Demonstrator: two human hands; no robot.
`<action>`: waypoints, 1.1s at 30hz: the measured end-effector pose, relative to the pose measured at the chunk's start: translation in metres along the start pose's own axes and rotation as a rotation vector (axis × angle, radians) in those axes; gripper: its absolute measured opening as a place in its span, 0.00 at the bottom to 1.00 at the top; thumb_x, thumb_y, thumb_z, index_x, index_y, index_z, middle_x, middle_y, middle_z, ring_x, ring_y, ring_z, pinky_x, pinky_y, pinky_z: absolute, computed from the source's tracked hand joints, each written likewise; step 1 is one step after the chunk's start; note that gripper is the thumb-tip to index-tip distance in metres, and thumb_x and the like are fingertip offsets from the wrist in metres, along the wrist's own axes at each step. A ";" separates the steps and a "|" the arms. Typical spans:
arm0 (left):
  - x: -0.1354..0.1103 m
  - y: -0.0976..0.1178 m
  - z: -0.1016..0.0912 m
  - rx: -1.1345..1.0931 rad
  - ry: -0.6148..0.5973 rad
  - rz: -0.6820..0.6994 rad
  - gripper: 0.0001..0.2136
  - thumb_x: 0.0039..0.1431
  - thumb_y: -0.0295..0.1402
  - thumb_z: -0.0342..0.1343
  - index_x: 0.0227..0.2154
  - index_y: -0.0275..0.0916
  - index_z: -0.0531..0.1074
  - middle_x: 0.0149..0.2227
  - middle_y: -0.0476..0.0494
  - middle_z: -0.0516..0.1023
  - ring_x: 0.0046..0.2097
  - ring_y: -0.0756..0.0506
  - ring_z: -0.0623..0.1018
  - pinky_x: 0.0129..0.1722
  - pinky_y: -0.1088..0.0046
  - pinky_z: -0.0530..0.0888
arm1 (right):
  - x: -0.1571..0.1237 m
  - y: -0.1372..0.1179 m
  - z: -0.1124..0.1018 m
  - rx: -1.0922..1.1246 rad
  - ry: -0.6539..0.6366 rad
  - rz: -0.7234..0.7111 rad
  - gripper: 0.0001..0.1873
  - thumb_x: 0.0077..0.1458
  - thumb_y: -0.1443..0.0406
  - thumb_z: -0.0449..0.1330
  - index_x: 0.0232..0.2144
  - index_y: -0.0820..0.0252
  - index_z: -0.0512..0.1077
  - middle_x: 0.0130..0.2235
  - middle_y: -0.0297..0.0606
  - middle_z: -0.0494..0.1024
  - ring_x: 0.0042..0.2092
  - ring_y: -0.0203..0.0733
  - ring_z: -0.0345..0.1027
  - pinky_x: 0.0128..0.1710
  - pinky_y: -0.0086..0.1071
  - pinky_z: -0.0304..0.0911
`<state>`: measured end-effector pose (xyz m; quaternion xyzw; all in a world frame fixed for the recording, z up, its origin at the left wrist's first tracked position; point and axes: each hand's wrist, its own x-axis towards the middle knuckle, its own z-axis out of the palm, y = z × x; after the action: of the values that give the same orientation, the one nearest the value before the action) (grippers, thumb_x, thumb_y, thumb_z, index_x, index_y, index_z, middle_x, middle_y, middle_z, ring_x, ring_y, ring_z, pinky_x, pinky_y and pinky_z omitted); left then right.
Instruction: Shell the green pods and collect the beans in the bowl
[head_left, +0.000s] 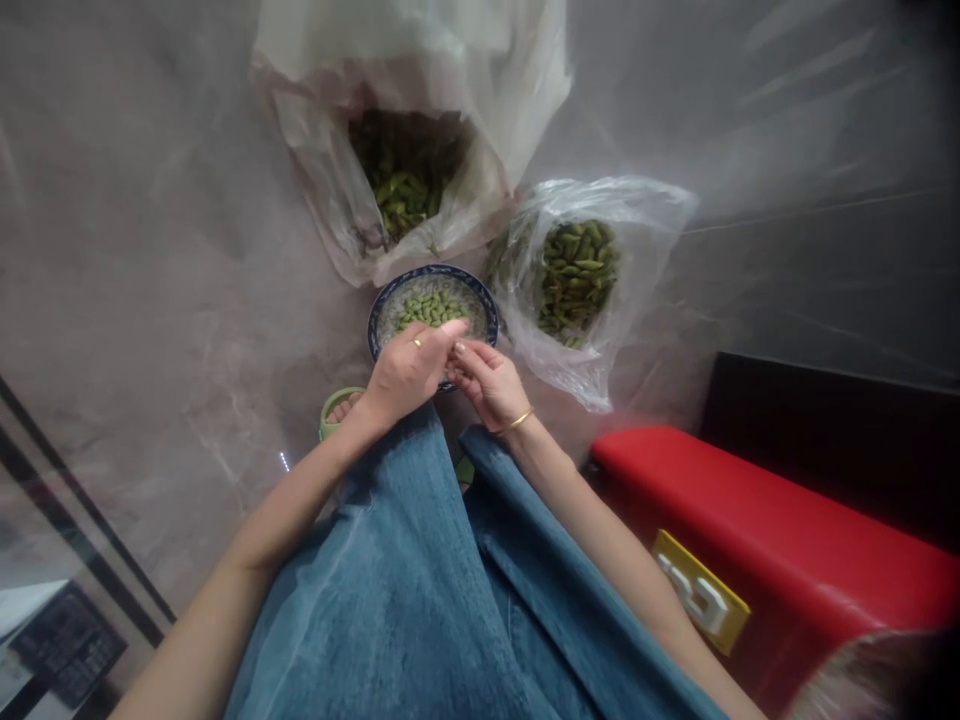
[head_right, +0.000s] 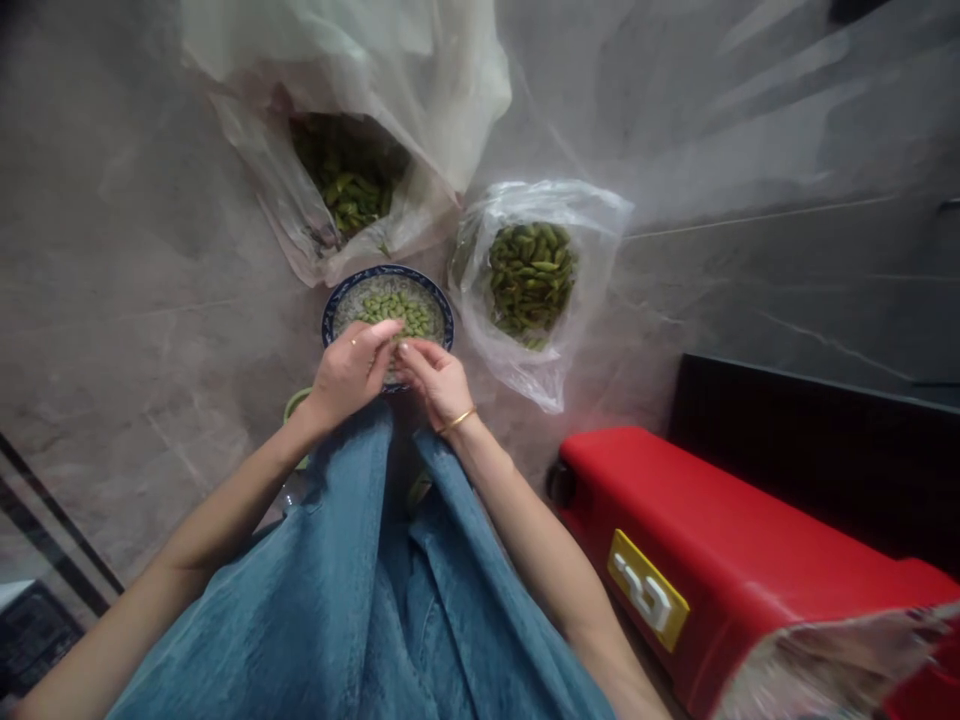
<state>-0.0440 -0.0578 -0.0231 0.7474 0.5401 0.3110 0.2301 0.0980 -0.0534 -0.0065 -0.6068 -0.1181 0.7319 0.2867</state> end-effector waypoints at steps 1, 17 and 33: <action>0.008 -0.005 -0.004 0.009 0.054 -0.021 0.13 0.66 0.28 0.44 0.50 0.37 0.66 0.39 0.42 0.77 0.40 0.48 0.76 0.42 0.72 0.73 | 0.001 -0.004 -0.001 -0.024 -0.013 -0.033 0.20 0.40 0.56 0.69 0.35 0.57 0.73 0.33 0.34 0.78 0.32 0.33 0.71 0.32 0.27 0.69; 0.125 -0.081 -0.025 -0.072 0.112 -0.323 0.17 0.65 0.32 0.52 0.53 0.32 0.59 0.55 0.44 0.71 0.55 0.50 0.72 0.57 0.70 0.69 | 0.112 -0.107 -0.122 -1.126 0.473 -0.746 0.14 0.57 0.68 0.55 0.46 0.65 0.69 0.53 0.55 0.72 0.55 0.45 0.64 0.57 0.44 0.53; 0.044 -0.018 -0.004 -0.240 0.037 -0.052 0.15 0.68 0.37 0.40 0.53 0.40 0.62 0.46 0.43 0.76 0.50 0.46 0.74 0.53 0.63 0.70 | 0.064 -0.116 -0.088 -0.862 0.325 -0.770 0.06 0.56 0.65 0.60 0.27 0.59 0.69 0.24 0.35 0.72 0.30 0.35 0.63 0.32 0.31 0.58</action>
<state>-0.0491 -0.0101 -0.0228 0.6944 0.5223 0.3810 0.3159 0.2084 0.0610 -0.0189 -0.6859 -0.5705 0.3593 0.2737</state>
